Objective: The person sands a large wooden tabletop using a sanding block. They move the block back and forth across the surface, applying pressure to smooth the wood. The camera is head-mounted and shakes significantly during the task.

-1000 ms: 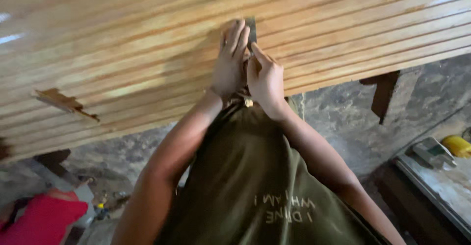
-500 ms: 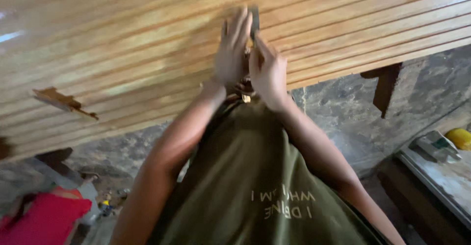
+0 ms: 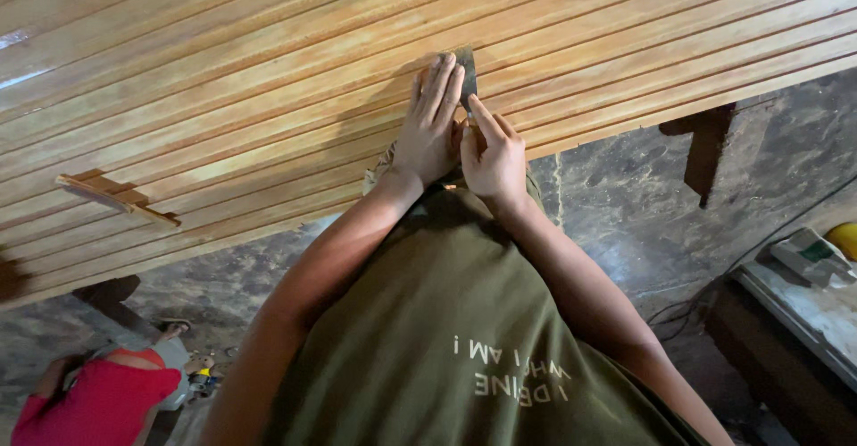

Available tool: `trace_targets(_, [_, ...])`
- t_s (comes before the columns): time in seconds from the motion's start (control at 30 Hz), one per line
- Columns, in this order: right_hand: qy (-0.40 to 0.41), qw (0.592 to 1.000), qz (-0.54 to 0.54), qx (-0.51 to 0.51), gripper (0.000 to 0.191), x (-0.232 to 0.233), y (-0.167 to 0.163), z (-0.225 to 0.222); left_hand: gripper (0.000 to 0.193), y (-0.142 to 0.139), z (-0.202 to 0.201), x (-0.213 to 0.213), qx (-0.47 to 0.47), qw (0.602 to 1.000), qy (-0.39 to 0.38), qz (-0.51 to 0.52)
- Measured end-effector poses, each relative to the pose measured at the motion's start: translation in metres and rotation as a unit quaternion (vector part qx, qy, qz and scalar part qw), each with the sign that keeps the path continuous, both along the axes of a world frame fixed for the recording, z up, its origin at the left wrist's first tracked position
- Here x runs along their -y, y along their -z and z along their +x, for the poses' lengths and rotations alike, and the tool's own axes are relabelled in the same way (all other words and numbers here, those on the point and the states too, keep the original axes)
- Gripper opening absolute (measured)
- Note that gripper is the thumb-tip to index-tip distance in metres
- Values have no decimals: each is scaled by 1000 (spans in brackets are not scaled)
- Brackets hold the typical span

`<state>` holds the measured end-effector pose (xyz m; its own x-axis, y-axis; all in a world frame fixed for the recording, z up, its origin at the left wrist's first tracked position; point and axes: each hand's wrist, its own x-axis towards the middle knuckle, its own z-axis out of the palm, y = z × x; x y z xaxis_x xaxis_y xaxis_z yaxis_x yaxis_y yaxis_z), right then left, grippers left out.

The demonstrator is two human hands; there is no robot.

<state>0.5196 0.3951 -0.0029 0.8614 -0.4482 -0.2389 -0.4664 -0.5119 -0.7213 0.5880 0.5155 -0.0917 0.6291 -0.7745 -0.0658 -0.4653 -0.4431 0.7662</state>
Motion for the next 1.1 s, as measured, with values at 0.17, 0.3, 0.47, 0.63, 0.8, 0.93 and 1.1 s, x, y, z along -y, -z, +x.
trace_targets(0.17, [3,1000,-3,13,40,2,-2,3,82,0,2,1,-12,1000,3,4])
trace_targets(0.3, [-25,996,-51,69,40,2,-1,4,81,2,4,2,0,1000,10,-6])
trace_targets(0.47, [14,1000,4,-10,38,3,1,5,83,1,4,3,-4,1000,1,-21])
trace_targets(0.63, [11,999,-1,34,39,4,-1,9,82,0,7,6,16,1000,8,12])
trace_targets(0.8, [-9,998,-39,42,38,4,-1,11,78,1,9,7,33,999,1,-33])
trace_targets(0.93, [39,999,20,-26,38,5,0,12,78,1,8,7,11,999,-15,-34])
trace_targets(1.1, [12,1000,-23,14,36,6,-2,13,80,-2,8,7,-8,1000,-3,-25])
